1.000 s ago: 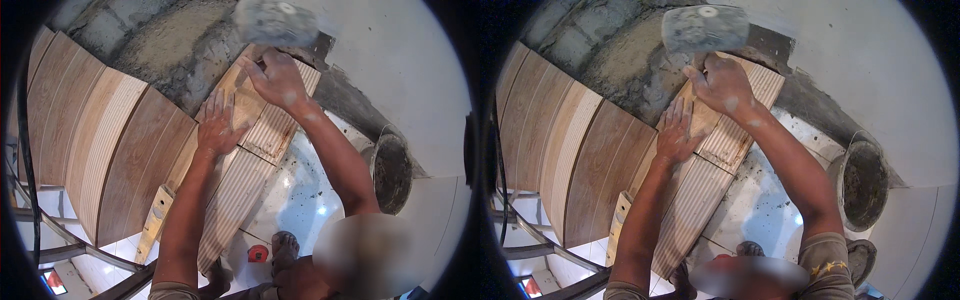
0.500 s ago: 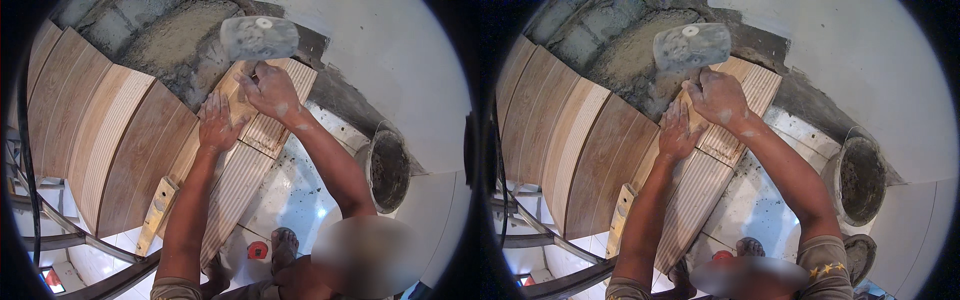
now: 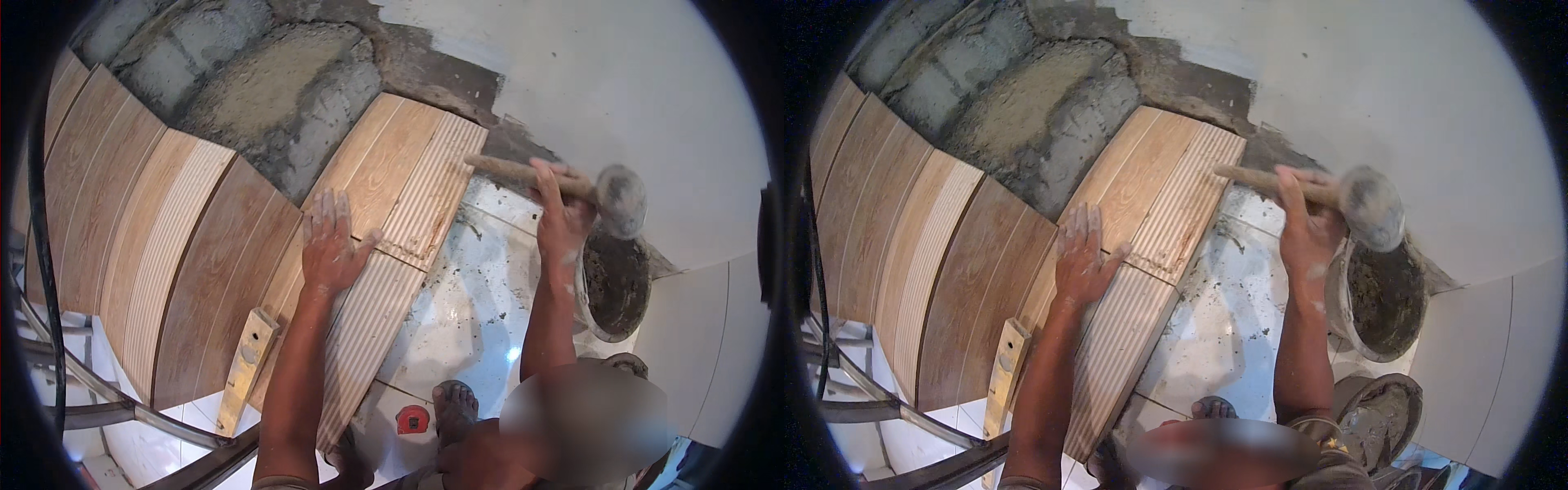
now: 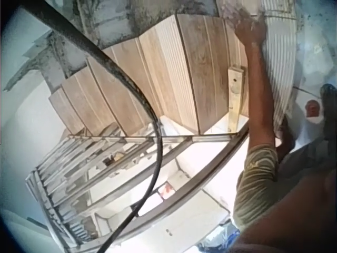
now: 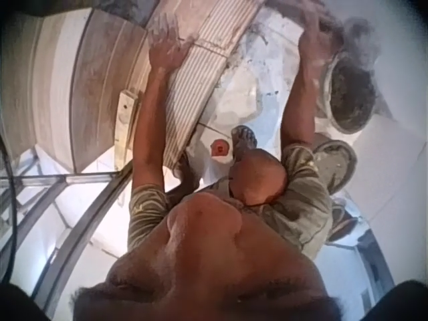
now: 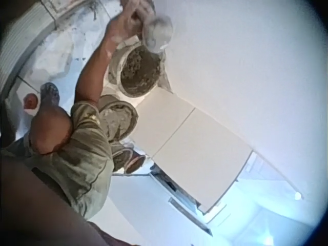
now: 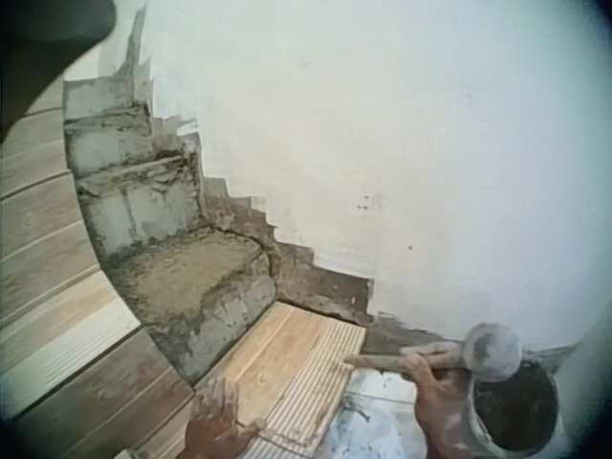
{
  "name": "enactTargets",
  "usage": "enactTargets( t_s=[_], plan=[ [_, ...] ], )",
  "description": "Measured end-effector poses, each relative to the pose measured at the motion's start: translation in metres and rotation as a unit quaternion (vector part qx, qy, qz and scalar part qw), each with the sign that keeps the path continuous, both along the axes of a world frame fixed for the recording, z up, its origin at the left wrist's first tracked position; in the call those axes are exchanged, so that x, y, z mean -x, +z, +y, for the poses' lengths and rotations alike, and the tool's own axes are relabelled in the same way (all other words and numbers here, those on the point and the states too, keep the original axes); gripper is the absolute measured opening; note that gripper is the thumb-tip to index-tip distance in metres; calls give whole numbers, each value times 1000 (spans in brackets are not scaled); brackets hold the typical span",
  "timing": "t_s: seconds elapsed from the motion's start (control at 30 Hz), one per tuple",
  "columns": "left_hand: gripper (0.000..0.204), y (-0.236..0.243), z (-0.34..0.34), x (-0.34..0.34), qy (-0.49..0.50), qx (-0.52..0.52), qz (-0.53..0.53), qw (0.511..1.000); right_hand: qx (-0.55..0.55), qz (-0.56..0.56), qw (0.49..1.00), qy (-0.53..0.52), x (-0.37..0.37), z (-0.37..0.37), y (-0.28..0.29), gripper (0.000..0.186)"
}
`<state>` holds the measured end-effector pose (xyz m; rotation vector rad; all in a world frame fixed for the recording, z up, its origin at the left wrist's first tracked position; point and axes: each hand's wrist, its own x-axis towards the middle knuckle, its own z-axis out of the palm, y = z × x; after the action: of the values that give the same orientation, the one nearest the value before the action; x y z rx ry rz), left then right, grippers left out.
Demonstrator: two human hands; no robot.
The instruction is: Measure, cut, and install wood-look tiles onto a set of stairs using mortar and a tile cutter.
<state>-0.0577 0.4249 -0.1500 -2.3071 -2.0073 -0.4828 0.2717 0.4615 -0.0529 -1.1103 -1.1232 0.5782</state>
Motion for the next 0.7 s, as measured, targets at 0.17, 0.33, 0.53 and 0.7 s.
enactTargets(
  t_s=[0.17, 0.33, 0.53, 0.7],
  plan=[
    [91, 3, 1, 0, -5, 22, -4, 1000, 53, 181, 980, -57, -38, -28, -33, 23],
    [97, 3, 0, -1, -8, 37, 11, 999, 86, 226, 968, -65, -47, -51, -55, 27],
    [99, 4, 1, -3, -4, 44, 10, 999, 131, 264, 955, -37, -25, -82, -74, 26],
    [98, 4, 1, -3, 0, 38, 11, 999, 151, 269, 951, 1, -16, -91, -80, 23]
  ],
)
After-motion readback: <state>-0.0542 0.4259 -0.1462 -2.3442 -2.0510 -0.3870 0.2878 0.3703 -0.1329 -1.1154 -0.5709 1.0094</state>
